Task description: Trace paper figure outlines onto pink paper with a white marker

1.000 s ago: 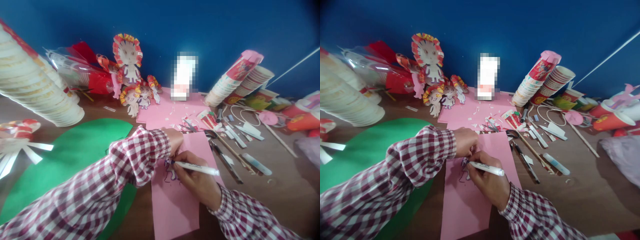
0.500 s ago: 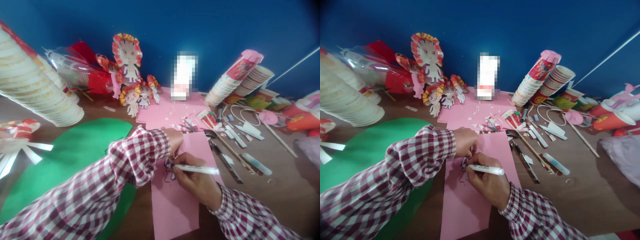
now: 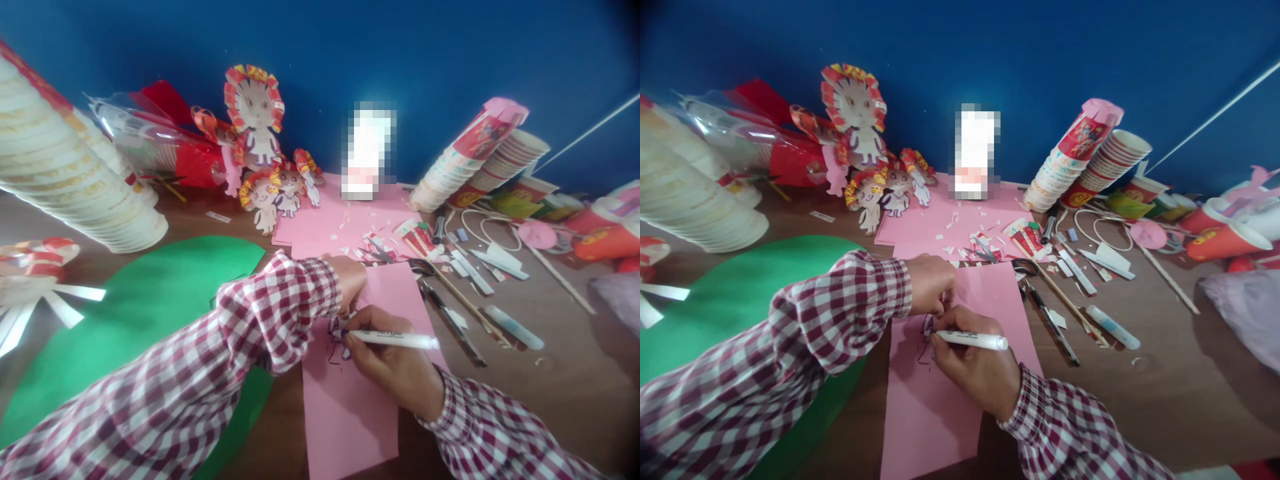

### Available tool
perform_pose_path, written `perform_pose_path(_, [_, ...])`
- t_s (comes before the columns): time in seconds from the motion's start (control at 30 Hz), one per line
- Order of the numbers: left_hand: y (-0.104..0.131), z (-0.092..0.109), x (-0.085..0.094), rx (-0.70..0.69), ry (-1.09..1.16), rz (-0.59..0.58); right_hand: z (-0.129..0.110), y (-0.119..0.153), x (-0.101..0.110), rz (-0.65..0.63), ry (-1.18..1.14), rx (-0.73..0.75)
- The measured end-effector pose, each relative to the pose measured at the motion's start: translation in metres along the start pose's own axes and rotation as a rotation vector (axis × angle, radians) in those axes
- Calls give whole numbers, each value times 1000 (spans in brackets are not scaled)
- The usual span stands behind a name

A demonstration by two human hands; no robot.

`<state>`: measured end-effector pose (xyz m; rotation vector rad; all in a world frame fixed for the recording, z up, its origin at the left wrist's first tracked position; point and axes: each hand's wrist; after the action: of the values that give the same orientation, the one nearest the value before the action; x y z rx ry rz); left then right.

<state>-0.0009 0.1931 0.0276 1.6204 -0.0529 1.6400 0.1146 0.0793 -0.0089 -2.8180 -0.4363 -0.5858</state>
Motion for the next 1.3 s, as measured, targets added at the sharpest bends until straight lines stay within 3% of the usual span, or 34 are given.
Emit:
perform_pose_path(0.3, [-1,1,4,6,-28,-58,1,0,0,24,-17,-28])
perform_pose_path(0.63, [1,0,1,2,-4,2,3,1,0,41,-65,-68])
perform_pose_path(1.3, [2,1,4,6,-22,-25,0,-1,-1,30,12,-27])
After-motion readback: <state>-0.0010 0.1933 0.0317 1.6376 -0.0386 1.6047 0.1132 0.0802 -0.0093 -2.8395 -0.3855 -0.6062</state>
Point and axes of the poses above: each hand's wrist, its own y-axis away from the middle knuckle, its own x-axis out of the back of the hand, z = x × y, and after that the axes turned 15 degrees about x, right-handed
